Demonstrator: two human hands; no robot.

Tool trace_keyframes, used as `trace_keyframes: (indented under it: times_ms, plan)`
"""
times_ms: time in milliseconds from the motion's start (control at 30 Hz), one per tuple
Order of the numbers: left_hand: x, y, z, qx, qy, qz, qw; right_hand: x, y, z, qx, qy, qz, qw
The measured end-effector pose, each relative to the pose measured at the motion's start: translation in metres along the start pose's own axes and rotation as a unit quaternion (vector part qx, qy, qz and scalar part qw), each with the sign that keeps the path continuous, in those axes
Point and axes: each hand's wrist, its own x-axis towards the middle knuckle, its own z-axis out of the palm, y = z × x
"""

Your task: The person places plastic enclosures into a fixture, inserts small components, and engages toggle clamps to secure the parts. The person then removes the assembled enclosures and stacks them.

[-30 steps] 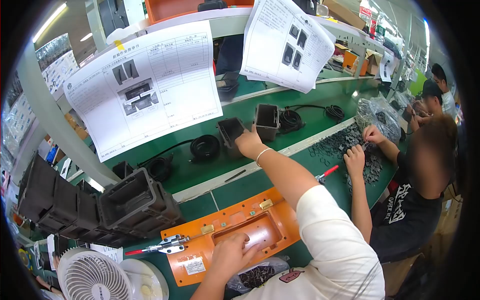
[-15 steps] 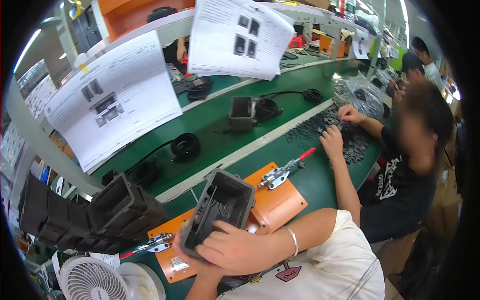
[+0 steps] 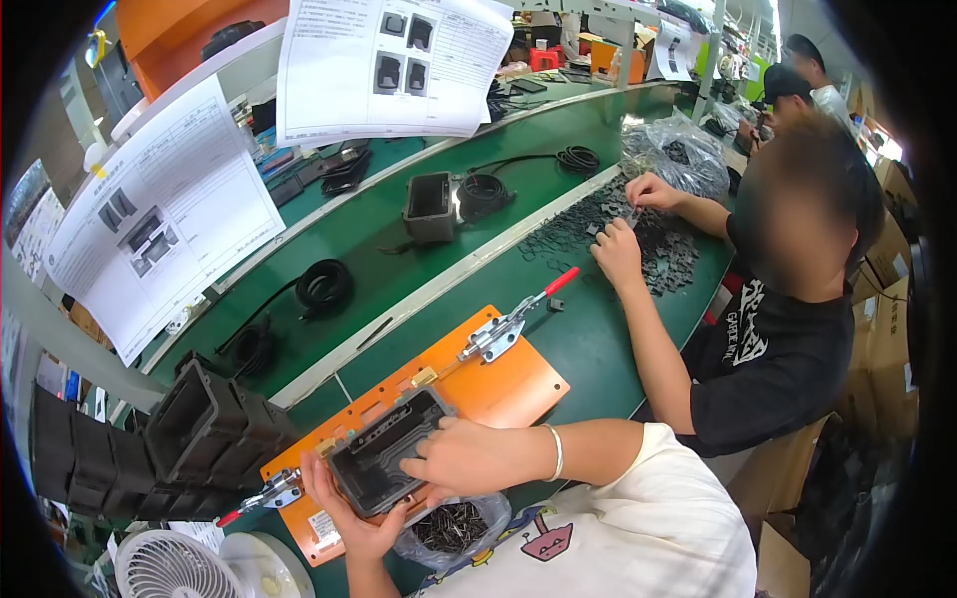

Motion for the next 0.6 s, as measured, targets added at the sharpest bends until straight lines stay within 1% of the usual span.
trace_keyframes:
  times_ms: [33,67,133,167,200,233,267,300,333,400,433,500,533,567,600]
  plan:
    - [0.000,0.003,-0.003,0.051,0.001,-0.003,0.999,0.000,0.002,-0.003,0.024,0.062,-0.021,0.998]
    - [-0.003,0.000,-0.003,0.049,-0.002,-0.003,0.999,-0.008,0.011,-0.012,0.064,0.119,-0.027,0.990]
    - [-0.008,-0.006,-0.003,0.010,0.012,-0.019,1.000,-0.040,0.029,-0.039,0.174,0.232,0.042,0.956]
    - [-0.005,-0.002,0.003,-0.026,0.018,-0.022,0.999,-0.065,0.046,-0.044,0.243,0.244,0.182,0.921]
    - [-0.003,-0.001,0.002,-0.029,0.018,-0.022,0.999,-0.085,0.069,-0.041,0.316,0.302,0.238,0.868]
    - [-0.002,0.000,0.000,-0.002,-0.006,-0.017,1.000,-0.108,0.092,-0.041,0.233,0.240,0.381,0.862]
    - [-0.001,0.001,-0.002,0.025,-0.031,-0.013,0.999,-0.120,0.108,-0.038,0.061,0.219,0.459,0.859]
    - [0.000,0.001,-0.002,0.023,-0.031,-0.014,0.999,-0.133,0.131,-0.023,-0.026,0.171,0.570,0.803]
    - [0.000,0.001,-0.003,0.025,-0.037,-0.014,0.999,-0.135,0.147,-0.013,-0.027,0.170,0.572,0.802]
    - [0.001,0.000,-0.002,0.025,-0.043,-0.014,0.999,-0.140,0.175,0.003,-0.072,0.280,0.598,0.748]
    - [0.001,-0.001,-0.002,0.025,-0.042,-0.012,0.999,-0.142,0.190,0.011,-0.072,0.278,0.599,0.748]
    - [0.000,-0.001,-0.002,0.025,-0.042,-0.010,0.999,-0.147,0.217,0.029,-0.066,0.248,0.557,0.790]
    - [-0.001,-0.001,-0.003,0.021,-0.043,-0.023,0.999,-0.147,0.222,0.034,-0.072,0.268,0.510,0.814]
    - [-0.002,-0.001,-0.003,0.018,-0.044,-0.035,0.998,-0.149,0.225,0.039,-0.072,0.267,0.510,0.814]
    - [-0.003,-0.001,-0.003,0.017,-0.043,-0.035,0.998,-0.144,0.221,0.035,-0.027,0.246,0.545,0.801]
